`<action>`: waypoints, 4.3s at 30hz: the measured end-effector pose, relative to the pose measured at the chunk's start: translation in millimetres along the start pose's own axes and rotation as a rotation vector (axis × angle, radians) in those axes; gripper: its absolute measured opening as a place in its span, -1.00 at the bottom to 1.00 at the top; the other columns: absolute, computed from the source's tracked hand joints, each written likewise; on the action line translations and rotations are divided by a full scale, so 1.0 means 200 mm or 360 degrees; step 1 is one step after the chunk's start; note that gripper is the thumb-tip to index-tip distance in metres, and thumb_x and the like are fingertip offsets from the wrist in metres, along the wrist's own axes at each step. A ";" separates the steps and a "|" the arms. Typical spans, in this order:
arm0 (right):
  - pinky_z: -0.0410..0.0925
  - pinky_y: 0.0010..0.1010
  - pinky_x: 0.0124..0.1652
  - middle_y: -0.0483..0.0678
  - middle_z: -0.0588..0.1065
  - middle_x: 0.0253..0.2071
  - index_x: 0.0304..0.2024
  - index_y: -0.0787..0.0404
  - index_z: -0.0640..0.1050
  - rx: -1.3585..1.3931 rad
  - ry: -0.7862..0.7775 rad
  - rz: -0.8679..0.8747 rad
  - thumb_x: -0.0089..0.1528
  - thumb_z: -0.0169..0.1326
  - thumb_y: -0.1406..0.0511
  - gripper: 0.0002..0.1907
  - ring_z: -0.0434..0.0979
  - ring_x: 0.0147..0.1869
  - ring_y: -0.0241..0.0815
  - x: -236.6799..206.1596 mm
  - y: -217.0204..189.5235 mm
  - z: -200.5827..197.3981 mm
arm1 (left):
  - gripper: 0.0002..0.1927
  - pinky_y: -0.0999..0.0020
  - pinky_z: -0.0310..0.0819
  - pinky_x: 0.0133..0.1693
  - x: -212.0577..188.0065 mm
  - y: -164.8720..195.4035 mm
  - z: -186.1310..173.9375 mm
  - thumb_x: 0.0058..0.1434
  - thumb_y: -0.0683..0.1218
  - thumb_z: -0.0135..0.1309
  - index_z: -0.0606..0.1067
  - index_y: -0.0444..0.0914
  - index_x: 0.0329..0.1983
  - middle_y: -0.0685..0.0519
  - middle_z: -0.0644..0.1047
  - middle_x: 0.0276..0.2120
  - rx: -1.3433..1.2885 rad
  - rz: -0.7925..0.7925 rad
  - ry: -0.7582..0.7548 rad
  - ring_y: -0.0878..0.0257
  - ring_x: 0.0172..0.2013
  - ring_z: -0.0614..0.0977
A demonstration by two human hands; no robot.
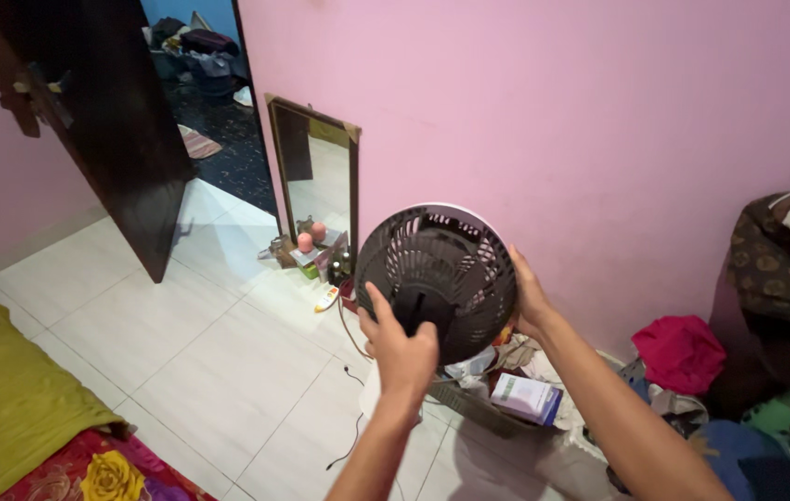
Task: The person kneels on the bedroom floor and uses a screwdriver to unscrew the rear grille of a pedestal fan, removes the front cover and blade assembly, then repositions the fan and tightens the screws to reattach the grille.
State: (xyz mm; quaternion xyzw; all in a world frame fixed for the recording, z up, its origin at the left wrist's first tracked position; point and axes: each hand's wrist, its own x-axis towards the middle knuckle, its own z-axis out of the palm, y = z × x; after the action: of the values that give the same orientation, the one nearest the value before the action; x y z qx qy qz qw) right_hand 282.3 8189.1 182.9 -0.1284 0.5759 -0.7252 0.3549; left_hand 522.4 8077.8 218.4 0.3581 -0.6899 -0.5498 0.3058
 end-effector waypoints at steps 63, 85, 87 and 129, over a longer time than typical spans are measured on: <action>0.50 -0.28 -0.20 0.16 0.67 -0.24 -0.10 0.47 0.62 -0.1323 -0.0271 0.0633 -0.07 0.37 -0.04 -0.25 0.70 -0.21 -0.04 -0.87 1.53 -0.16 | 0.02 0.02 0.49 0.09 -0.64 -1.87 -0.12 0.10 0.40 0.01 -0.02 -0.19 0.47 -0.31 0.38 0.22 -0.0290 -0.1535 -0.0081 -0.11 0.15 0.54; 0.25 -0.07 0.28 0.47 -0.07 0.44 0.47 -0.06 0.18 -0.1863 -0.1109 -0.0303 -0.16 0.50 0.16 0.20 0.09 0.46 0.47 -0.92 1.57 0.32 | -0.69 0.13 0.49 0.00 -1.04 -1.78 -0.34 0.30 0.02 0.09 0.61 -0.28 -0.06 -0.20 0.64 -0.22 0.0653 -0.0858 0.0701 -0.06 -0.12 0.65; 0.27 -0.08 0.28 0.43 0.01 0.40 0.41 -0.05 0.25 -0.1859 -0.1008 -0.0284 -0.08 0.42 0.14 0.03 0.17 0.42 0.45 -0.88 1.61 0.37 | -0.69 0.17 0.53 -0.10 -1.05 -1.75 -0.34 0.32 0.04 0.11 0.66 -0.29 -0.19 -0.16 0.66 -0.35 0.0474 -0.0945 0.0701 -0.02 -0.26 0.70; 0.33 -0.03 0.11 0.19 0.37 0.15 0.15 0.11 0.46 -0.2055 -0.0267 -0.0665 0.18 0.24 0.11 -0.48 0.41 0.22 0.26 -0.90 1.66 0.44 | -0.67 0.08 0.51 -0.20 -0.92 -1.79 -0.29 0.14 -0.02 0.29 0.43 -0.30 -0.51 -0.14 0.59 -0.53 0.0274 -0.0966 -0.0022 -0.07 -0.36 0.68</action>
State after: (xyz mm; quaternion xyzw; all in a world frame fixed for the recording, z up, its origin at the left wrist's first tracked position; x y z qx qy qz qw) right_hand 585.0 8214.7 -57.5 -0.4786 0.8266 -0.2773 0.1034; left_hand 728.2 8150.5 -124.9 0.5683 -0.5977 -0.5580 0.0916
